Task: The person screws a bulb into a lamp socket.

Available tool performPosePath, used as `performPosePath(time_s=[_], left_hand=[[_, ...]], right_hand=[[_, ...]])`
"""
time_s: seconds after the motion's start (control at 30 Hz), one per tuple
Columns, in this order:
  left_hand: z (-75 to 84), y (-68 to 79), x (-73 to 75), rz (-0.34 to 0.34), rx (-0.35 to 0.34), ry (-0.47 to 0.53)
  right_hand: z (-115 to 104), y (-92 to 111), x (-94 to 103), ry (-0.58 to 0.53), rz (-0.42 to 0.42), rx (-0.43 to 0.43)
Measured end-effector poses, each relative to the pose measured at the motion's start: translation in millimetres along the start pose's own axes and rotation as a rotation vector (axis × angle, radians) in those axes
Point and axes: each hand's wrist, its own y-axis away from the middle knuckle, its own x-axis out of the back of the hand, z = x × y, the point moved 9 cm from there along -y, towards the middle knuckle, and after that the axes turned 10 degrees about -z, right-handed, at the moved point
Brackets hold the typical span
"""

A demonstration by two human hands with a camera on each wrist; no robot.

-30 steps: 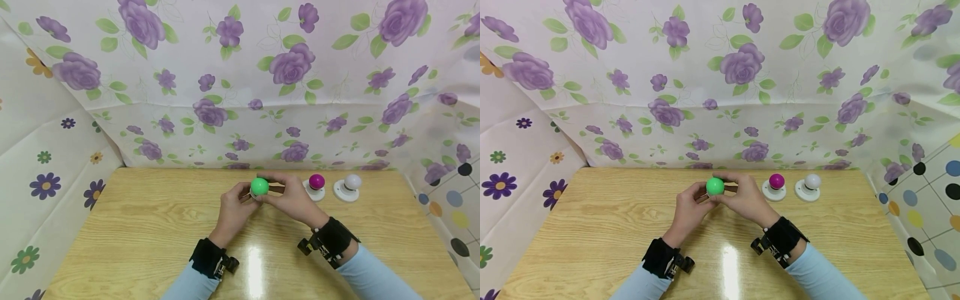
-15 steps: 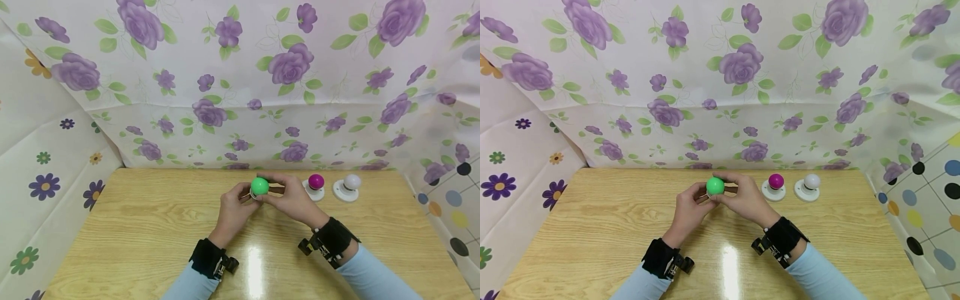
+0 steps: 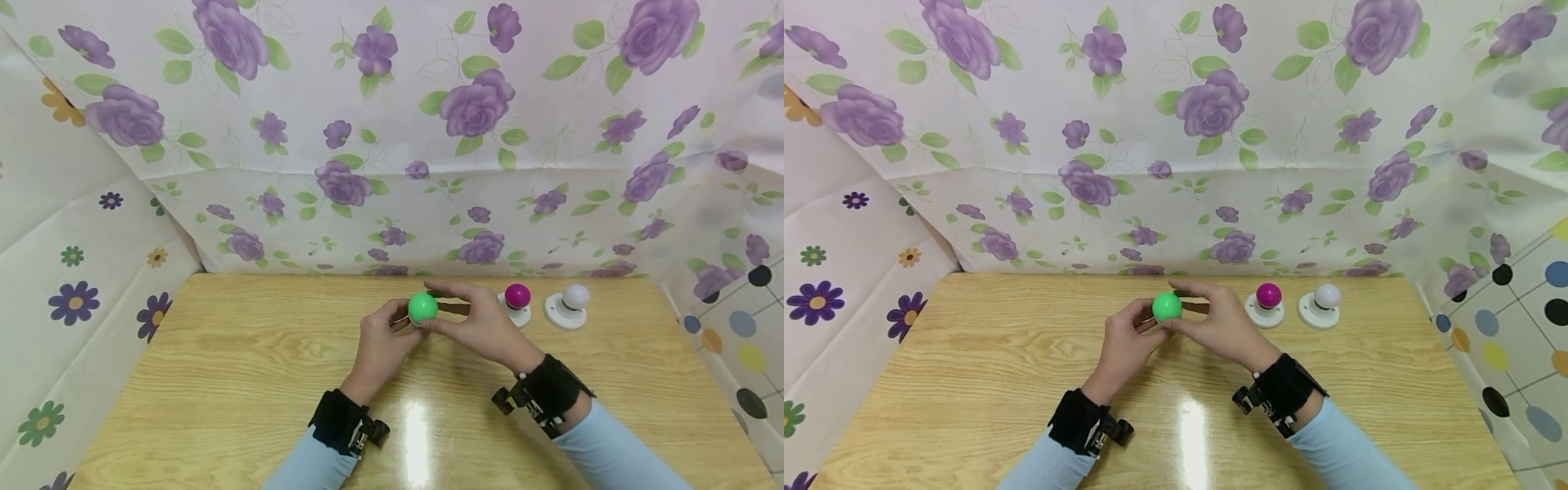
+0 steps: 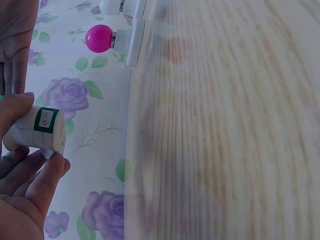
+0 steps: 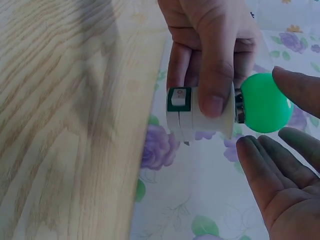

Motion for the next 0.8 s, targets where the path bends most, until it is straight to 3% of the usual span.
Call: performPosePath(time_s=[0.1,0.3,0.37,0.57,0.8], left_hand=[[-0.3,-0.3,0.5,0.005,-0.009,-0.008],[-0.6,1.1,0.3,-0.013,-0.005,-0.027],[-0.7,1.7,0.1,-0.021,-0.001,-0.031],[-0.1,1.2,-0.8,-0.023,-0.005,-0.026],[0.1,0.6,-1.3,-0.014,-0.011,-0.022]], right_hand=[[5.9,-0.8,-0.8,0.019,-0.022,0.03],[-5.3,-1.6,-9.3,0.156,-0.093,0.223],[-8.0,-1.4,-11.4,0.192,-0.108,0.249],[-8.1,0.3,-11.2,0.124,-0.115,0.179],[-29.3,3.7,-5.6,0.05,-0.063,0.117]])
